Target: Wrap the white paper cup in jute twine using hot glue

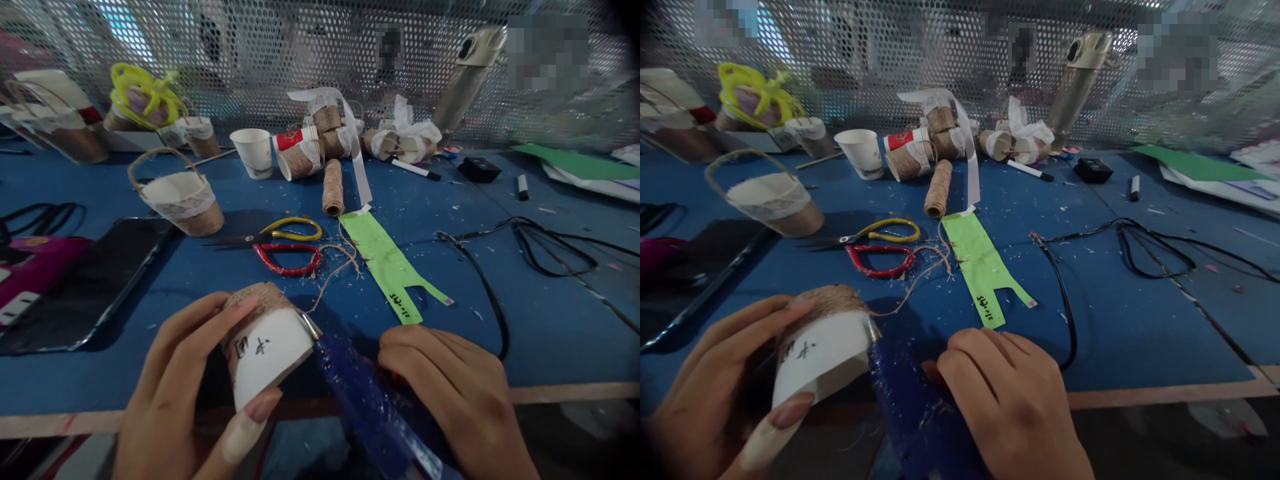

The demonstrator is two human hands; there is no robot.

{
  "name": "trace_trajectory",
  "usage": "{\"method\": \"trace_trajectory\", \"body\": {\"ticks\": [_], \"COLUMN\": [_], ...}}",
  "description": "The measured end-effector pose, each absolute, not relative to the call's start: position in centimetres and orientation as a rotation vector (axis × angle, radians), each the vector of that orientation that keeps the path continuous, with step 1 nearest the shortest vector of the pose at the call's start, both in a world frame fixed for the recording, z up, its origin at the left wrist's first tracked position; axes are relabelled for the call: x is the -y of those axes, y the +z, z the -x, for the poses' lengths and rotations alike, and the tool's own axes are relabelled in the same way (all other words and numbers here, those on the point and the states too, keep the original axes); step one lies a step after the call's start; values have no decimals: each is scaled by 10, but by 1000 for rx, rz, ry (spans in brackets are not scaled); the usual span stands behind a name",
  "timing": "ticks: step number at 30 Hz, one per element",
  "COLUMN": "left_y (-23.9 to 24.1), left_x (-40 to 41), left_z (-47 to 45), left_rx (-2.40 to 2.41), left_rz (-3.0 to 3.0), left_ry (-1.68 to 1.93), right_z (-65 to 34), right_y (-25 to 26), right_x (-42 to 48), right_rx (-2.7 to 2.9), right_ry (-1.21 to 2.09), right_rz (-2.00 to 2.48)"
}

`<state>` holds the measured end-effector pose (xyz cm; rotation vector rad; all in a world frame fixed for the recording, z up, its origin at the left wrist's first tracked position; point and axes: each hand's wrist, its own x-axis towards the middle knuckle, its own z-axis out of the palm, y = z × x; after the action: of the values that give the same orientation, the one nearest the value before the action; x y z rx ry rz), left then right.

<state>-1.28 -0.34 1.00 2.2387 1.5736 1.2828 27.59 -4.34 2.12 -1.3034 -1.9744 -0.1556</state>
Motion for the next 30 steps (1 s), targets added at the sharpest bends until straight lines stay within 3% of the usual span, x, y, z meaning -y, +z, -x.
{"method": "trace_trajectory", "body": {"ticks": [7,30], "left_y": [14,14], "left_x": [3,1], "left_z": [19,13], "left_rx": [-1587,-1516], "left_rz": [-2264,-2329], "left_ry": [1133,1242], "right_z": [-268,-277], "right_y": [19,38], "right_x": [42,44], "right_rx": [1915,2098], "right_ry": [-144,-95], "right_rz": [1266,1305]}}
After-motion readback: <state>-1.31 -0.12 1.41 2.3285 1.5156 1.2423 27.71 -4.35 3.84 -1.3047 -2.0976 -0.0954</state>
